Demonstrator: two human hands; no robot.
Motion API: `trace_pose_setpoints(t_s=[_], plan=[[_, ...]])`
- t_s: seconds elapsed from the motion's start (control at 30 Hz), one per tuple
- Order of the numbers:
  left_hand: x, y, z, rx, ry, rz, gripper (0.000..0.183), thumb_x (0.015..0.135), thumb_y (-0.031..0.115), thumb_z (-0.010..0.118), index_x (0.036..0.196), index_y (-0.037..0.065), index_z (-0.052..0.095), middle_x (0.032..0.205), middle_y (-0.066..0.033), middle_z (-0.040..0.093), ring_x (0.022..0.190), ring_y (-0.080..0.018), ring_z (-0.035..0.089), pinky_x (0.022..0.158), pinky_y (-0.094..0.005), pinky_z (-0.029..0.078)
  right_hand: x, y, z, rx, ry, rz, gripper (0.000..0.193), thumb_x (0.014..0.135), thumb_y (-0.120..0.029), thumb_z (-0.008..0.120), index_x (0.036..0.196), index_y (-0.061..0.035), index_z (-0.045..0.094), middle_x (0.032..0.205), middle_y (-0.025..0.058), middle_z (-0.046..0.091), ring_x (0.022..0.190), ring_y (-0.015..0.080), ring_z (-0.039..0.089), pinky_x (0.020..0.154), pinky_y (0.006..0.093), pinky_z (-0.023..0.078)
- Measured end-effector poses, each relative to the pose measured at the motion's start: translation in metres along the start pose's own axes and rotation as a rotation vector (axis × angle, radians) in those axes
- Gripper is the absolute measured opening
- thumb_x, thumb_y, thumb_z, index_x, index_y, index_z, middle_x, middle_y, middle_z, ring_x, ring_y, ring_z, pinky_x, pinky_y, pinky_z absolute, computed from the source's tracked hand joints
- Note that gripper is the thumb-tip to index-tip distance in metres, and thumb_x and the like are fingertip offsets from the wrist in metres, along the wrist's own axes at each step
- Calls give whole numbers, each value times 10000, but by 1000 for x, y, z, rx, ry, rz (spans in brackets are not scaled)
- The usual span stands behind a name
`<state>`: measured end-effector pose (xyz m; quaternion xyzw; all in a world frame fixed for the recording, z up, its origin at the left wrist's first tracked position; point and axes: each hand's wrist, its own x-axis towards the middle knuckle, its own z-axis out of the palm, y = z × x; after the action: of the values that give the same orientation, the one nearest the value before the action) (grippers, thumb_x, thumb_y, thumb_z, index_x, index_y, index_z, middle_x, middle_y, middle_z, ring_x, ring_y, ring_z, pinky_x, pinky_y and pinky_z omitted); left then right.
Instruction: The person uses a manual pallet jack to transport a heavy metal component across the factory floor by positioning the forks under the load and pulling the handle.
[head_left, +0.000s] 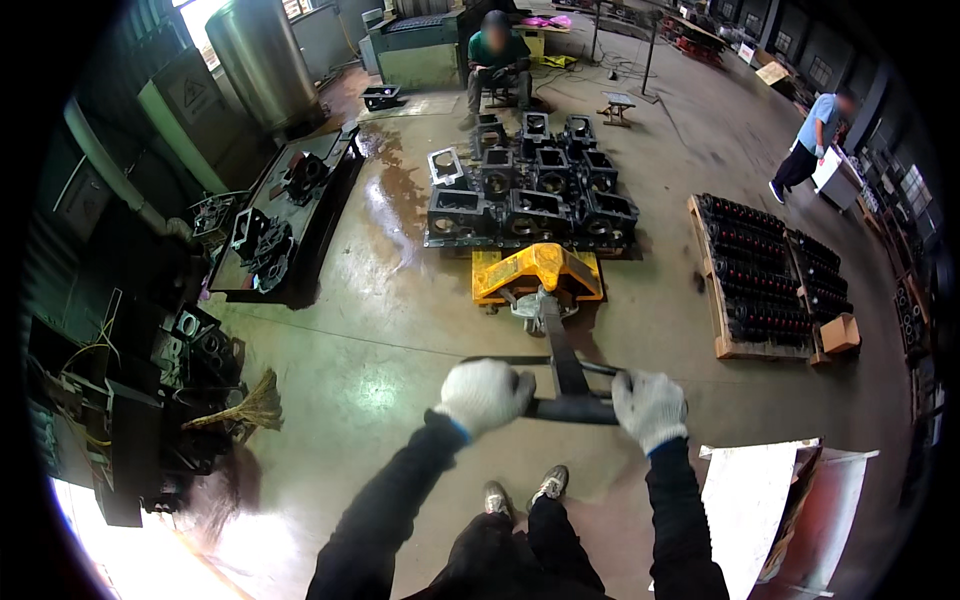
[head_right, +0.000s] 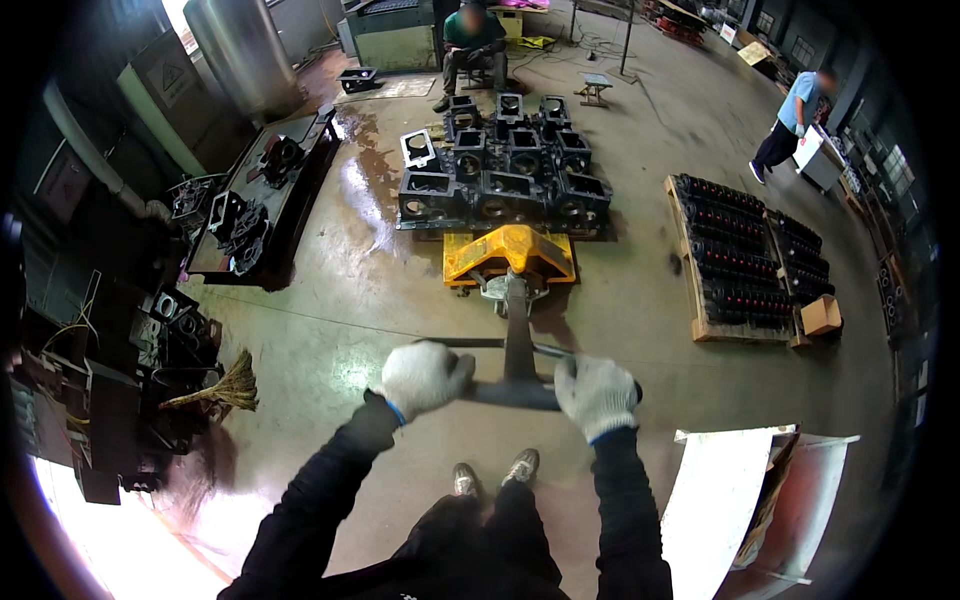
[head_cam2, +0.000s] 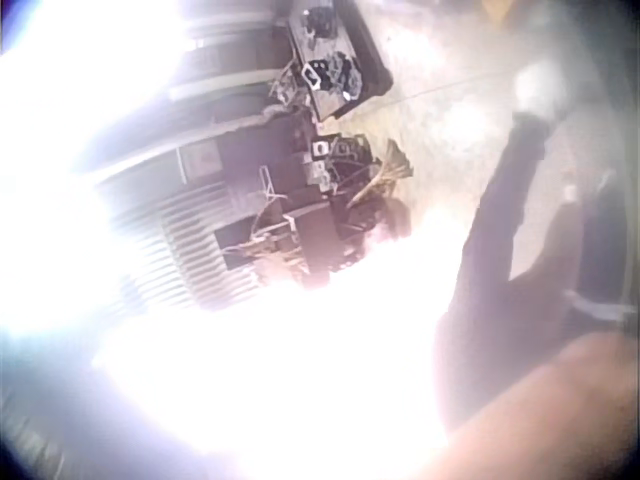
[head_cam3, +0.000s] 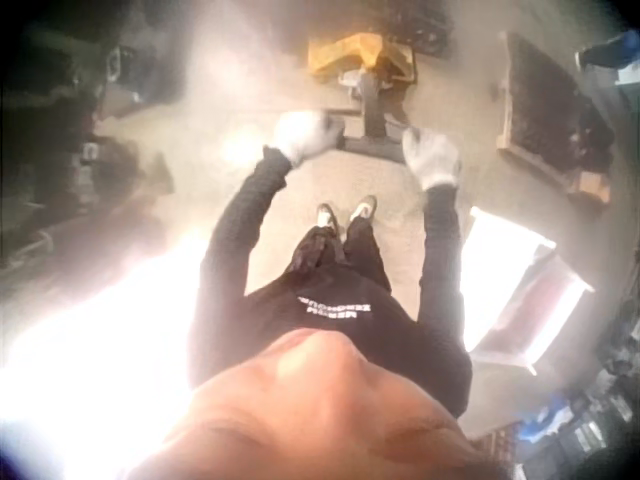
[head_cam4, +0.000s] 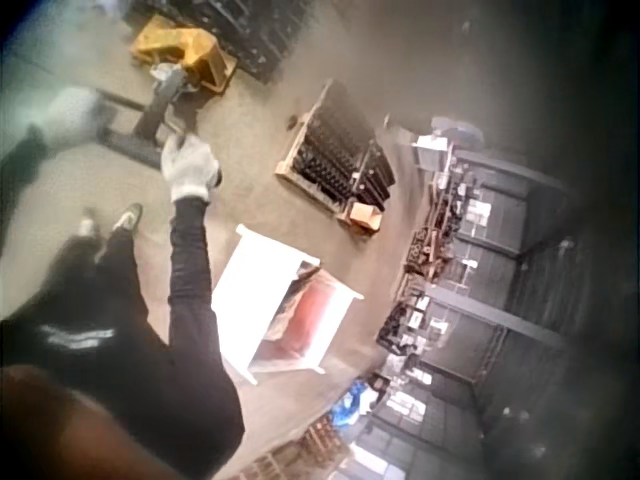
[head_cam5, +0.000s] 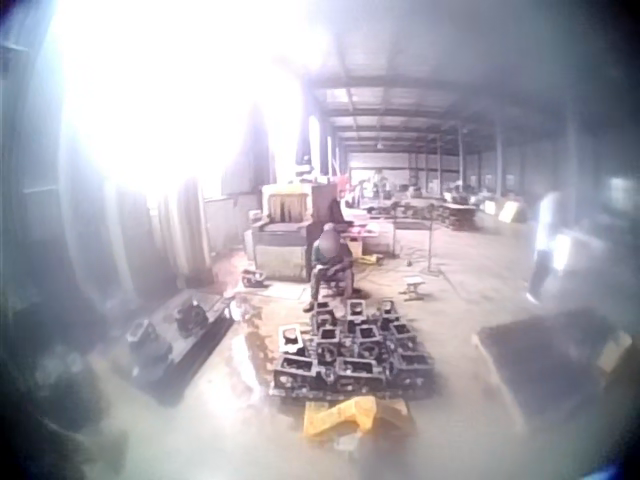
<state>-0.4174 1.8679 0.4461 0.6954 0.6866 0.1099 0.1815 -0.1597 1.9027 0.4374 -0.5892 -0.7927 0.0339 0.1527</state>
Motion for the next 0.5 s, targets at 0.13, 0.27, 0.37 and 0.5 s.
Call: trace_pose_setpoints(t_s=[0.13,0.27,0.37,0.5], plan=[[-37,-9,36,-50,-144,-6,504,976,442,502,673,114,737,624,-155,654,562,-344,652,527,-454,526,-47,10,30,32,-63,-37,394,898,-389,589,669,-93,711,595,163,647,533,365,646,528,486,530],[-142,-33,145,-28,-353,-37,498,974,473,478,732,124,738,646,-155,669,587,-360,664,565,-493,519,-182,19,106,141,-378,55,319,856,-420,627,777,-147,772,682,153,695,624,360,681,590,485,534],[-186,-66,238,-3,-472,74,475,989,462,423,855,113,716,713,-164,695,613,-395,663,594,-512,512,-239,31,159,251,-499,68,294,848,-386,625,787,-133,762,700,160,696,643,375,678,629,494,537],[-152,-58,190,83,-361,150,443,984,465,448,885,140,734,696,-138,701,583,-382,659,593,-503,521,-196,28,122,206,-301,6,301,851,-374,635,711,-120,714,631,169,658,579,379,652,582,496,524]])
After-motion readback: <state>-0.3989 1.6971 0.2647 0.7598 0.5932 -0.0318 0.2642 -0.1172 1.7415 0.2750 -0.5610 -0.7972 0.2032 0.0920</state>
